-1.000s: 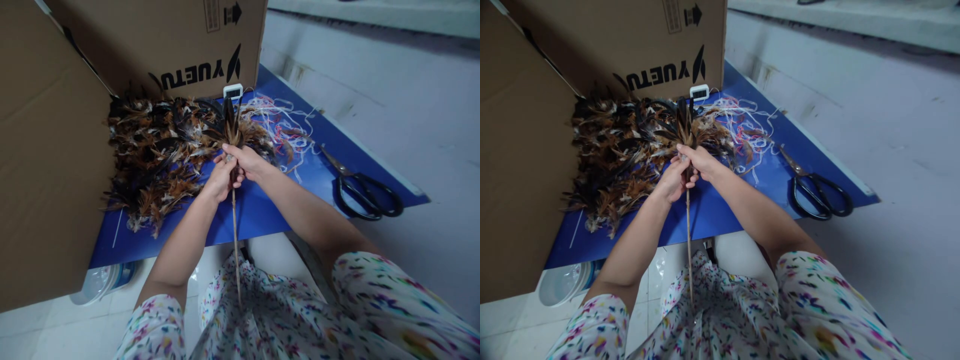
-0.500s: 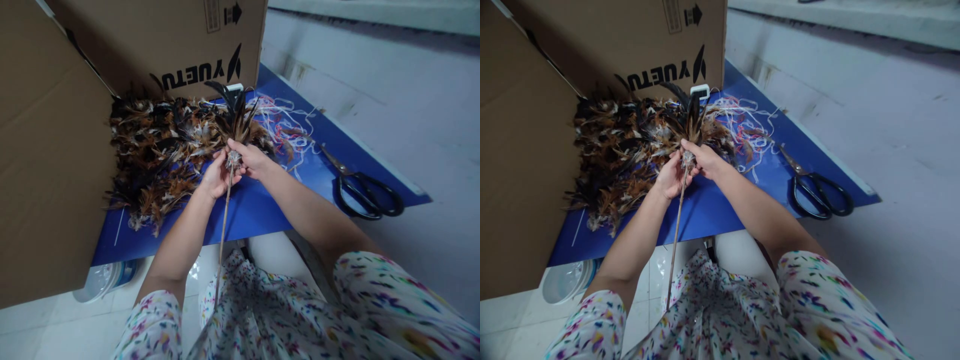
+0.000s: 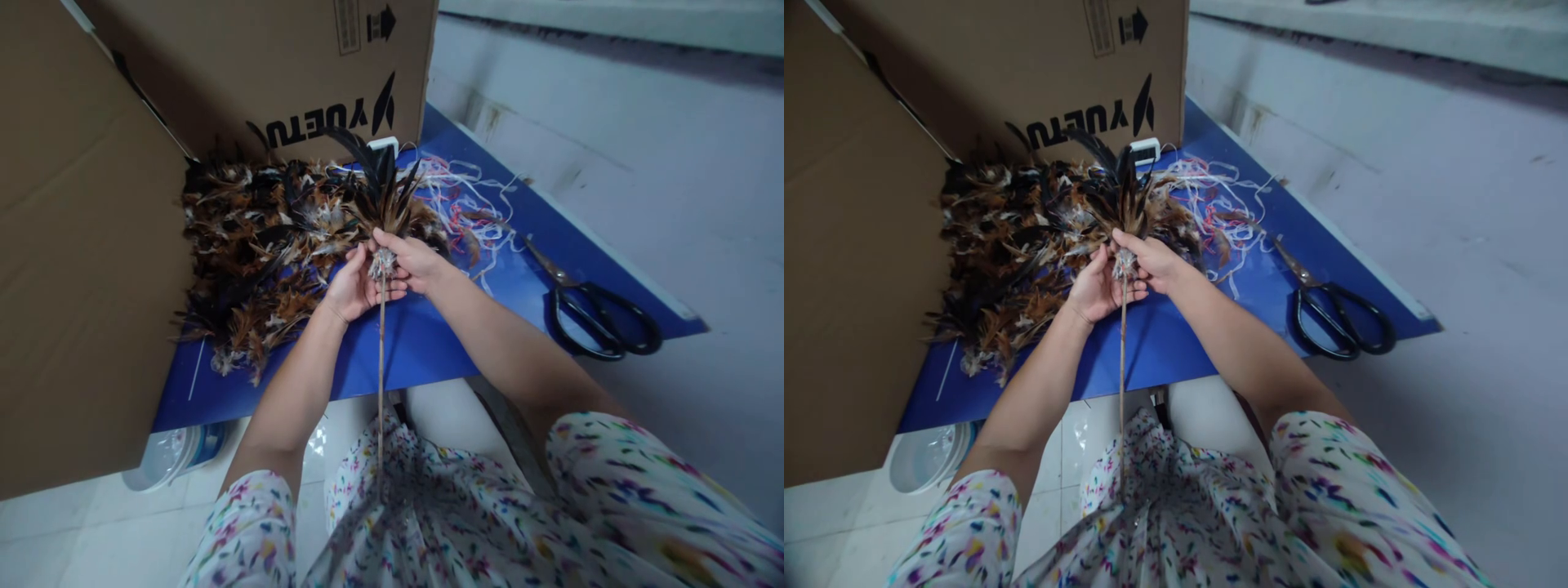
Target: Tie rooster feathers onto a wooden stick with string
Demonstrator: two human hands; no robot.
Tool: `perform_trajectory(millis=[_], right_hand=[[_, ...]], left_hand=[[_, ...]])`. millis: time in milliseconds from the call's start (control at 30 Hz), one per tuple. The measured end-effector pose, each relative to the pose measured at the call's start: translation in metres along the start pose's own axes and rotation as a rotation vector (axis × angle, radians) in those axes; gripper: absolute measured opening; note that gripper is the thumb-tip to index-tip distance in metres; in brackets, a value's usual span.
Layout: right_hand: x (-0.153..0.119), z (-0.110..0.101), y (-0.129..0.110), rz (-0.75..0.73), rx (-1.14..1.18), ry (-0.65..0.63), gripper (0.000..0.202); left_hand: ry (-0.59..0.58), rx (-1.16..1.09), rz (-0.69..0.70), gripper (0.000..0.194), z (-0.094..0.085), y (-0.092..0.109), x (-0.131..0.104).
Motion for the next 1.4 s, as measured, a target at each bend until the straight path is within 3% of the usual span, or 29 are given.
perform_trajectory(millis=[167, 300, 500, 700, 1100, 1400], right_hand=[[-0.001, 0.0, 0.001, -0.055, -0.016, -0.026, 0.041], [-0.005, -0.001, -0.001, -0.005, -0.069, -0.052, 0.05], [-0.006, -0.002, -0.002, 0.061, -0.031, -0.1, 0.053], [-0.007, 0.0, -0.004, 0.079, 0.008, -0.037, 0.046], [-0.004, 0.001, -0.001, -0.007, 0.042, 0.014, 0.031], [-0.001, -0.003, 0.001, 0.015, 0.027, 0.021, 0.025]], left_hand=[[0.037, 0.023, 0.021, 0.063, 0.002, -0.001, 0.0], [0.089, 0.014, 0.013, 0.06, 0.008, -0.004, -0.001], [0.064, -0.009, 0.059, 0.061, 0.016, -0.008, -0.002], [-0.025, -0.045, 0.074, 0.051, 0.018, -0.01, -0.003], [0.046, 0.007, 0.061, 0.029, 0.022, -0.01, -0.01], [0.072, 0.057, 0.078, 0.028, 0.022, -0.01, -0.009]])
Point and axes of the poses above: each hand's wrist, its own x-axis towards the middle knuckle, its own z-axis out of the palm, y = z × x, the point moved 1 cm from there along x, towards the middle knuckle, and after that the axes turned 9 degrees about y, right-handed, at the moved point
